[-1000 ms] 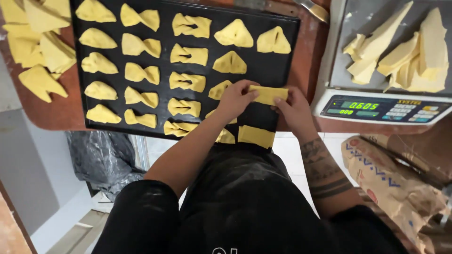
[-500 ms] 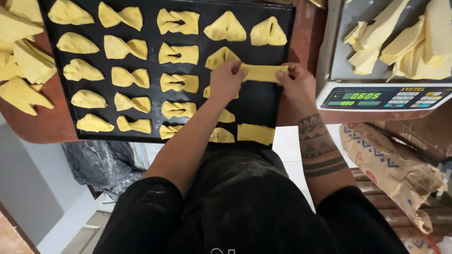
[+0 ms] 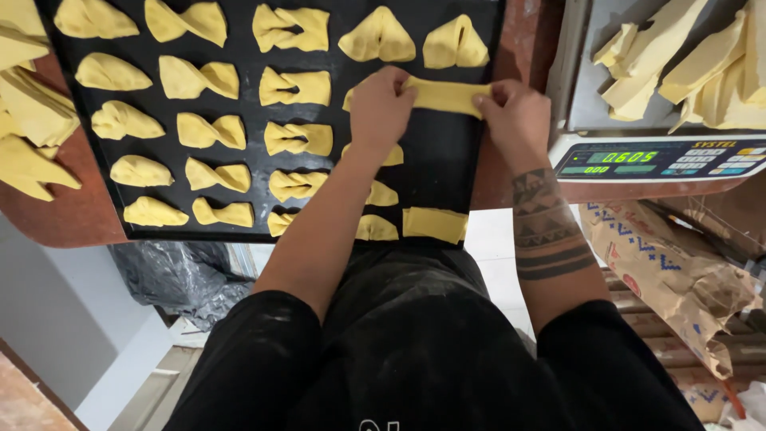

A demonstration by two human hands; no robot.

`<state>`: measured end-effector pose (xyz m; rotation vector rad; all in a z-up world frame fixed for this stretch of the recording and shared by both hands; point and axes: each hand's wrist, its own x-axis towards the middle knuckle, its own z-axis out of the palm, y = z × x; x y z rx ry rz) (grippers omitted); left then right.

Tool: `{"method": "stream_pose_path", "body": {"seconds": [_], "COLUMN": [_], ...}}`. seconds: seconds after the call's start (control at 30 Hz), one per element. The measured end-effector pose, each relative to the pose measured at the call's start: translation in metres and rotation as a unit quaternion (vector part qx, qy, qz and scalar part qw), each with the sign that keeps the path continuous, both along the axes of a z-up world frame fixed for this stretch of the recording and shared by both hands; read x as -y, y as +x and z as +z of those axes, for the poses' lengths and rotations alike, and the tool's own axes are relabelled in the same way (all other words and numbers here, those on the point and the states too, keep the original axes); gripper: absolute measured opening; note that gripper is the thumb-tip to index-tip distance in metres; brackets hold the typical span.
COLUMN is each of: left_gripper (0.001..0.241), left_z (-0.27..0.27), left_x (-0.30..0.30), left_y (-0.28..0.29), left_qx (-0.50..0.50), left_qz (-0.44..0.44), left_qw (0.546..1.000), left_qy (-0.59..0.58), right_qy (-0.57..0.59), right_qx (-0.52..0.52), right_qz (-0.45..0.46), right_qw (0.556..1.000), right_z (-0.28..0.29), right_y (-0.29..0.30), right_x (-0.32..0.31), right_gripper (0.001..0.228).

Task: The person folds yellow dough pieces into triangular shapes and arranges them on a black baking tray. They then move to another station to fold more dough pieces and place them on a wooden board.

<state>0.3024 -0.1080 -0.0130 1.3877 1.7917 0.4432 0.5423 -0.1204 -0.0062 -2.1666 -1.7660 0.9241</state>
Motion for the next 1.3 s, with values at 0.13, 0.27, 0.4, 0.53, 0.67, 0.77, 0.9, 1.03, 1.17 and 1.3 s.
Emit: {"method": "stream_pose_path", "body": {"seconds": [0.13, 0.27, 0.4, 0.53, 0.67, 0.77, 0.9, 1.03, 1.17, 1.3], "left_gripper": [0.020, 0.009, 0.012, 0.019, 0.027, 0.022, 0.030, 0.042, 0.040, 0.041], "left_z": [0.002, -0.034, -0.053, -0.028, 0.027, 0.008, 0.006, 0.001, 0.005, 0.002], "left_x": [0.004, 0.031, 0.048, 0.046, 0.044, 0.053, 0.064, 0.071, 0.071, 0.069], "left_y": [0.009, 0.026, 0.031, 0.038, 0.035, 0.039, 0.040, 0.042, 0.046, 0.045], "left_qx": [-0.037, -0.196, -0.206, -0.228, -0.255, -0.266, -0.316, -0.334, -0.324, -0.271], "left_qz": [-0.033, -0.139, -0.152, -0.133, -0.146, -0.160, -0.187, -0.205, -0.202, -0.197], "left_qw": [0.998, 0.938, 0.854, 0.831, 0.815, 0.810, 0.798, 0.806, 0.822, 0.840], "left_qy": [0.049, 0.249, 0.453, 0.489, 0.499, 0.497, 0.478, 0.444, 0.422, 0.428], "right_qy": [0.067, 0.142, 0.356, 0.416, 0.398, 0.405, 0.408, 0.400, 0.381, 0.366], "right_qx": [0.070, 0.196, 0.233, 0.221, 0.256, 0.296, 0.301, 0.250, 0.280, 0.300], "right_qz": [0.014, 0.124, 0.176, 0.213, 0.203, 0.178, 0.149, 0.178, 0.207, 0.224], "right_qw": [0.995, 0.962, 0.888, 0.856, 0.857, 0.847, 0.849, 0.864, 0.856, 0.852], "right_z": [-0.001, -0.016, 0.001, -0.025, -0.032, -0.017, -0.014, -0.016, -0.021, -0.007], "right_y": [-0.013, -0.027, -0.046, -0.034, -0.036, -0.049, -0.060, -0.050, -0.048, -0.053], "right_x": [0.005, 0.026, 0.045, 0.046, 0.057, 0.061, 0.066, 0.070, 0.072, 0.070], "right_gripper": [0.023, 0.011, 0.008, 0.012, 0.020, 0.023, 0.030, 0.040, 0.038, 0.042]}}
